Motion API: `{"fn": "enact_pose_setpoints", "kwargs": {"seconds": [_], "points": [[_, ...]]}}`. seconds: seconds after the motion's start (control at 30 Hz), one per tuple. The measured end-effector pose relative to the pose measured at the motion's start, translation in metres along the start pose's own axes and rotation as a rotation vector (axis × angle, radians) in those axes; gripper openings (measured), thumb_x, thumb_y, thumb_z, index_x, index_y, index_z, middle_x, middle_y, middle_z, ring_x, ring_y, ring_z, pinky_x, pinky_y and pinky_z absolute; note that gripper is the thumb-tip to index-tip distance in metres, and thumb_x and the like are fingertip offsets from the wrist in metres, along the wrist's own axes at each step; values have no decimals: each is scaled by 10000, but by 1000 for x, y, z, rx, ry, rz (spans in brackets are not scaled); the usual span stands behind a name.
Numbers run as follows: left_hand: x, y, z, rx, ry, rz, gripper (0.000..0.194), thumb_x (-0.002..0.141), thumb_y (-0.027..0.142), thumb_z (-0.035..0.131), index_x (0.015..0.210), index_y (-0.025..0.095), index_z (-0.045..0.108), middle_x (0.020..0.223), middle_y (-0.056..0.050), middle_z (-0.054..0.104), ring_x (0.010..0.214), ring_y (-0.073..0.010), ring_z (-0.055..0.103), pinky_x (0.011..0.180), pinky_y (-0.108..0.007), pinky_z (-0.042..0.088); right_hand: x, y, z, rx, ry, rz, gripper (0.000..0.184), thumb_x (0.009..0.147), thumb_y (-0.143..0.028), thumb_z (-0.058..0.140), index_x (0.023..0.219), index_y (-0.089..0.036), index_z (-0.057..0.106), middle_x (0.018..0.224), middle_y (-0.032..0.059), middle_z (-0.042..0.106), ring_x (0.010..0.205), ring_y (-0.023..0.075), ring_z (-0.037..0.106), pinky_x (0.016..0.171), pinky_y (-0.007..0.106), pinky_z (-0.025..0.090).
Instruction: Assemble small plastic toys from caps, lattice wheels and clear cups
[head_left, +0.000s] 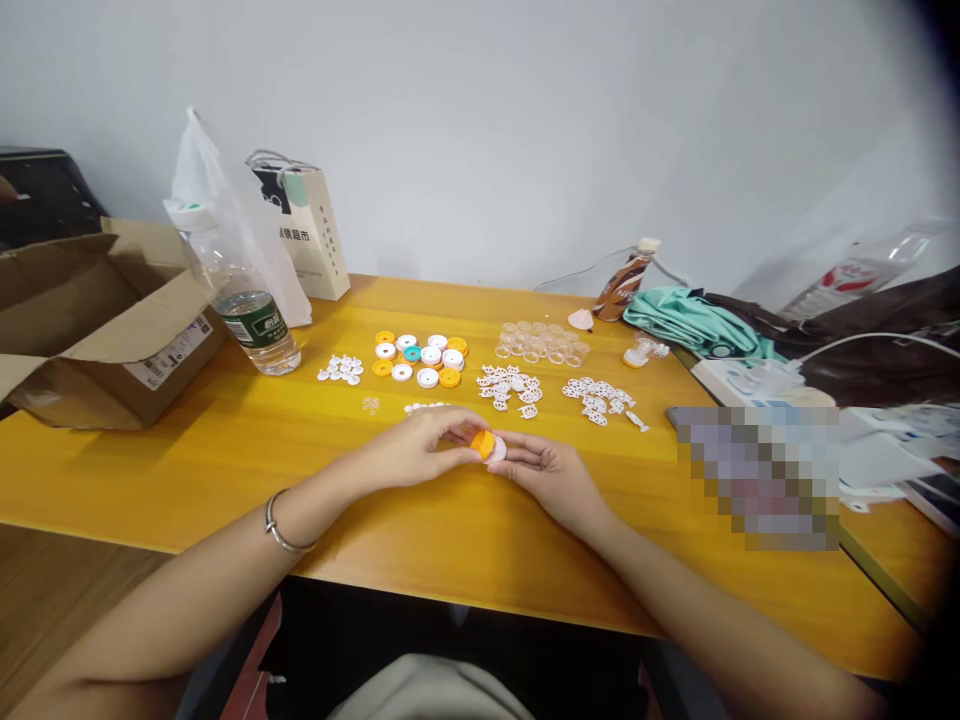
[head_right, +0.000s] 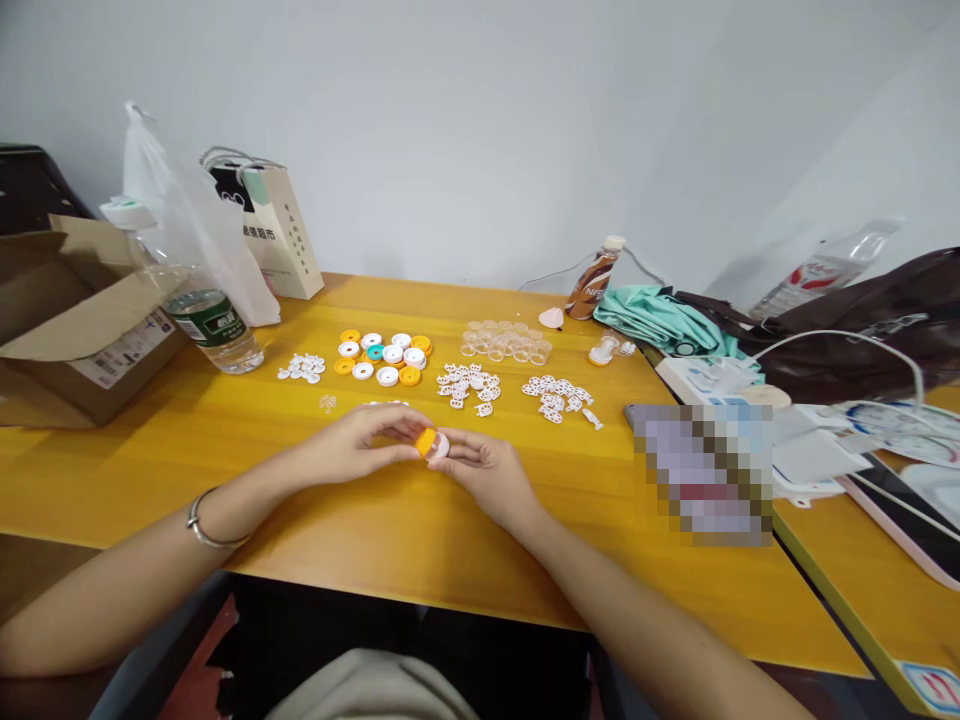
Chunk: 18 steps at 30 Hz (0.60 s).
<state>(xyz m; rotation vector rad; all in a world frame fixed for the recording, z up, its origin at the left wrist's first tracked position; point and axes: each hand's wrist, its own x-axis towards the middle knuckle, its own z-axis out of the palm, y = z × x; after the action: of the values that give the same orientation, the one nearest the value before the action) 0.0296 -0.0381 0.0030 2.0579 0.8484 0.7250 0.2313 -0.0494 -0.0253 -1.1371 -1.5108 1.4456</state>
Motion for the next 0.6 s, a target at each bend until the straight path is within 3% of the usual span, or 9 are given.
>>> {"fn": "enact_pose_setpoints", "kwargs": {"seconds": [0.27,0.6], "points": [[-1,7,10,353,97,46,242,833,295,529,1026,160,583,906,-54,648,819,-149,591,771,-302,474,-1,2,5,3,7,-27,394,645,-241,700,1035,-235,645,908,4,720,935,207,650,893,357,490],[-1,3,19,478,123,59,248,855,289,490,1034,142,578,903,-83,617,835,-183,578,767,-335,469,-4,6,6,-39,39,-98,380,688,-249,660,1066,-278,635,984,-14,699,944,216,647,910,391,486]]}}
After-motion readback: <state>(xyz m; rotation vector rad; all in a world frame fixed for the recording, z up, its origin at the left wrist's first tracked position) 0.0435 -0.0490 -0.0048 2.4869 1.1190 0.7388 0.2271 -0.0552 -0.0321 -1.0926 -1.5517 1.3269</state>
